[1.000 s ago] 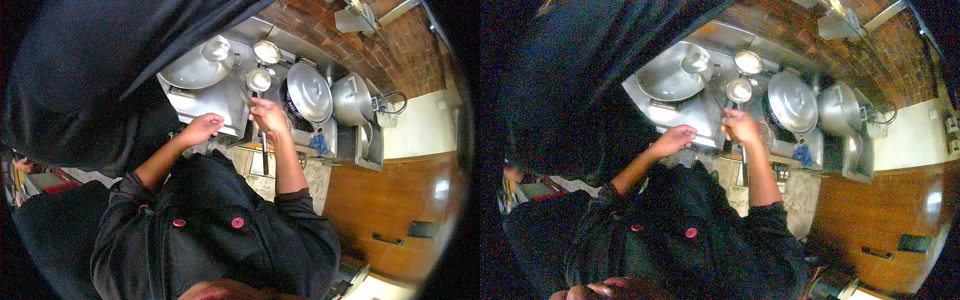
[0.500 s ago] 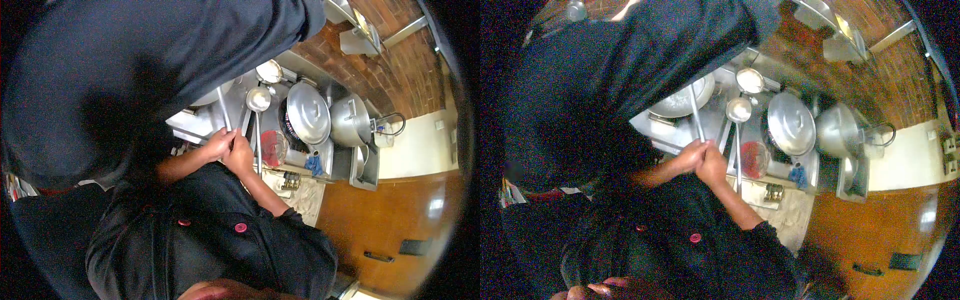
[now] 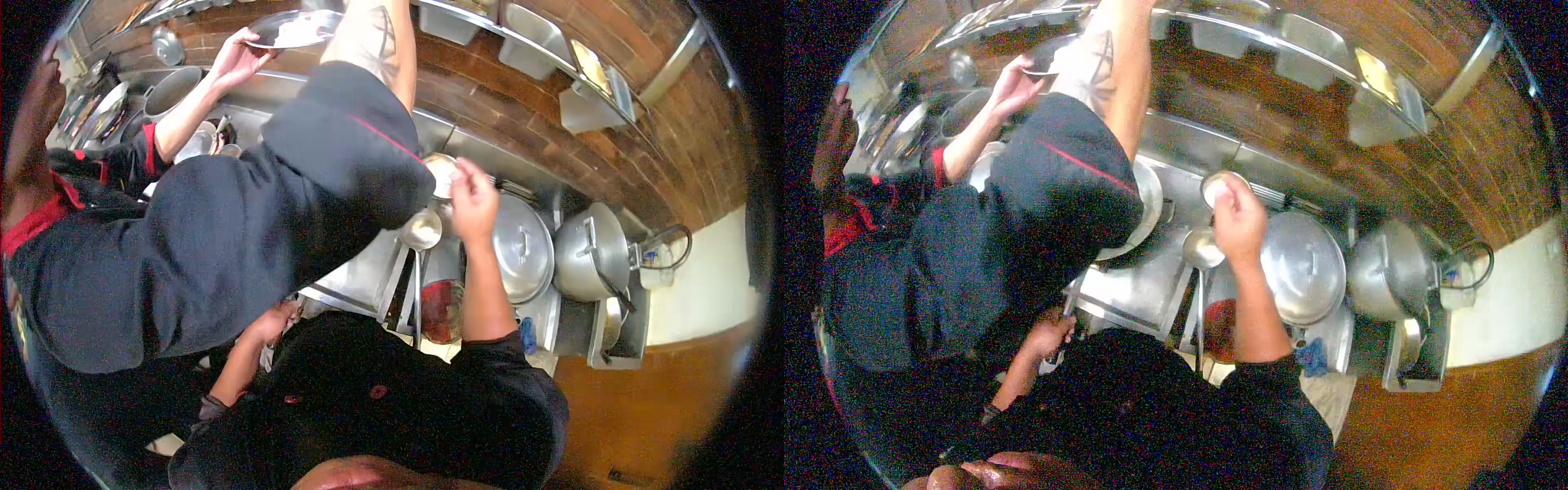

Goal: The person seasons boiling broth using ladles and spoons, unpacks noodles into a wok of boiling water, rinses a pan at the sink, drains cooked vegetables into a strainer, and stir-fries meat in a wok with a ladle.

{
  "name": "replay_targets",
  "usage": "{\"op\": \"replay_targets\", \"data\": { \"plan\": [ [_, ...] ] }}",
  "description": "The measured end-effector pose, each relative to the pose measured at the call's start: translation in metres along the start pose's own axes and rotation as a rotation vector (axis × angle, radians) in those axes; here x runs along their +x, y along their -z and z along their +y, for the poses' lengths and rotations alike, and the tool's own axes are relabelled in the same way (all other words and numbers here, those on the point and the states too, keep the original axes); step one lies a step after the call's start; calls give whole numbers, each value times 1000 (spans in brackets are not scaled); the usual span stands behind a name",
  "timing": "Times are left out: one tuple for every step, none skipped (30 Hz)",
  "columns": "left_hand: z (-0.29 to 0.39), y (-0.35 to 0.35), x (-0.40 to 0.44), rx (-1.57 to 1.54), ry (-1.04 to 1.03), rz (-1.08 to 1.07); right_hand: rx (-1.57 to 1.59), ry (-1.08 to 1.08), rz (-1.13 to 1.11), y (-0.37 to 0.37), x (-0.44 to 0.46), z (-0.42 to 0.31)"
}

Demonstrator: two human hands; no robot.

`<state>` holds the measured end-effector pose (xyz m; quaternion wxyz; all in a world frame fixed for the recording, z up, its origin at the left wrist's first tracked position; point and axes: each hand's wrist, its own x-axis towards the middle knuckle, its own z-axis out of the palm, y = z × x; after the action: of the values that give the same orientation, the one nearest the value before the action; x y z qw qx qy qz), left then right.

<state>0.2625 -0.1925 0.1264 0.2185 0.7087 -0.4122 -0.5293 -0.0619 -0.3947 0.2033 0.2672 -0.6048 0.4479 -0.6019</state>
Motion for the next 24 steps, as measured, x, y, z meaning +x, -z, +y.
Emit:
{"op": "replay_targets", "data": {
  "plan": [
    [2,-2,-7,85,33,11,114,-6,11,-4,12,-20],
    [4,-4,-13,164,64,24,207,-31,34,-10,19,-21],
    [6,-6,-19,138,67,44,216,-20,5,-17,20,-23],
    [8,-7,-24,244,29,58,265,-55,-12,-22,17,-25],
    [8,-9,-27,347,-8,74,313,-89,-32,-28,13,-27],
    [-5,-9,-23,371,-122,47,259,-76,-82,-33,7,-28],
    [-34,-9,-14,339,-111,72,265,-54,-176,-37,2,-22],
    [-75,-12,1,527,-286,78,323,-123,-165,-42,-5,-21],
    [-107,-18,16,718,-455,85,378,-197,-155,-47,-14,-20],
    [-124,-25,31,515,-229,-31,203,-51,-217,-48,-24,-6],
    [-117,-24,26,471,-204,5,38,106,-286,-51,-33,17],
    [-97,-22,18,562,-249,55,-207,201,-191,-57,-42,52],
    [-87,-25,10,647,-277,117,-431,315,-97,-64,-49,77],
    [-110,-42,32,592,-270,232,-311,90,-271,-65,-49,84],
    [-102,-46,31,533,-245,362,-213,-134,-474,-75,-50,77],
    [-99,-48,24,447,-139,302,-129,-278,-559,-82,-58,68],
    [-59,-34,-3,342,-42,246,115,-355,-611,-90,-66,76],
    [-63,-37,-7,407,-193,293,84,-401,-711,-95,-73,65],
    [-86,-49,13,482,-268,366,4,-258,-789,-100,-76,80],
    [-71,-43,-7,397,-224,349,-23,-327,-820,-109,-79,83],
    [-67,-43,-14,369,-168,365,-27,-314,-880,-115,-79,96],
    [-58,-45,-23,361,-126,356,-55,-304,-953,-118,-80,90],
    [-57,-45,-29,365,-96,330,-87,-302,-1003,-120,-82,83],
    [-62,-46,-30,353,-89,335,-90,-298,-1017,-126,-84,80]
  ]
}}
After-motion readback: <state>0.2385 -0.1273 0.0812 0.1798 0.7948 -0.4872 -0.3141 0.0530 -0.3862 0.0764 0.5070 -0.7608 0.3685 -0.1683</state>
